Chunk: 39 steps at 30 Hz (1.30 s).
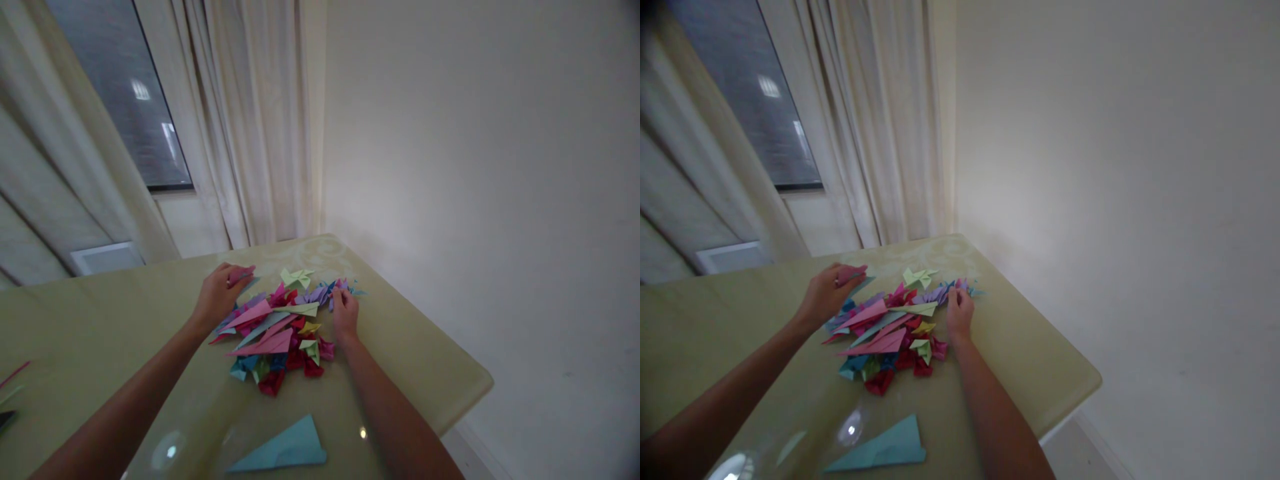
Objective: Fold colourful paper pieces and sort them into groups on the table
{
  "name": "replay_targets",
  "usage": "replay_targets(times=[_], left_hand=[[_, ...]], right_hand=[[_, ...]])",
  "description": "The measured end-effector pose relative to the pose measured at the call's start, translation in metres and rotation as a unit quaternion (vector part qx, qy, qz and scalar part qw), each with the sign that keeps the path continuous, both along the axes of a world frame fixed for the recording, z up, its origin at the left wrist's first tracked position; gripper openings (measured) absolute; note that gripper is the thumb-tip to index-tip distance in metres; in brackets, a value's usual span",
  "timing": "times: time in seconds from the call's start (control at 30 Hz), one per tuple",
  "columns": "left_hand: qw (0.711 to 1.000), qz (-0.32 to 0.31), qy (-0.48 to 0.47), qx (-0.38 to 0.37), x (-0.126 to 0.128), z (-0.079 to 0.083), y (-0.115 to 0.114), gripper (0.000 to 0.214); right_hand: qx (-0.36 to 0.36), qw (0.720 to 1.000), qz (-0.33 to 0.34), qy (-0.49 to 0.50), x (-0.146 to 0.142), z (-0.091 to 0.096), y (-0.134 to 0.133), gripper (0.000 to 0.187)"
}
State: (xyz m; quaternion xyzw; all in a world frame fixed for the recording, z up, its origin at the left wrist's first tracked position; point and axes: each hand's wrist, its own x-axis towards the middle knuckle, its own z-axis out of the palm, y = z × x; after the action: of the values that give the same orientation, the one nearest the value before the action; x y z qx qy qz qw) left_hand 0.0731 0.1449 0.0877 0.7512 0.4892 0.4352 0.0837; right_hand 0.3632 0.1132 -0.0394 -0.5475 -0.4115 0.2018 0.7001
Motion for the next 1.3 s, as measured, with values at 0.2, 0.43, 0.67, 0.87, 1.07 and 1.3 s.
replay_targets(times=[0.2,0.43,0.67,0.87,1.07,1.3], left_hand=[[0.993,-0.103,-0.044,-0.024,0.061,0.006,-0.04,0.033],[0.986,-0.138,0.049,-0.084,0.093,-0.02,-0.038,0.032],[0.995,-0.001,0.081,0.059,0.036,-0.064,-0.104,0.04],[0.965,-0.175,0.194,-0.032,0.004,-0.149,-0.204,0.043],[0.919,-0.186,0.263,-0.227,0.015,-0.151,-0.202,0.012],[0.981,-0.131,0.086,-0.113,0.053,-0.051,-0.129,0.027]], right_hand=[[0.001,1.0,-0.008,-0.005,0.002,0.006,-0.004,0.046],[-0.001,1.0,-0.015,0.006,0.006,0.008,-0.006,0.048],[0.003,0.999,-0.029,0.019,0.003,0.004,-0.001,0.046],[0.014,0.999,-0.031,0.023,0.002,0.006,0.0,0.047],[0.025,0.998,-0.055,0.018,0.005,0.012,-0.006,0.05],[0.002,0.99,-0.138,-0.014,0.017,0.005,-0.005,0.037]])
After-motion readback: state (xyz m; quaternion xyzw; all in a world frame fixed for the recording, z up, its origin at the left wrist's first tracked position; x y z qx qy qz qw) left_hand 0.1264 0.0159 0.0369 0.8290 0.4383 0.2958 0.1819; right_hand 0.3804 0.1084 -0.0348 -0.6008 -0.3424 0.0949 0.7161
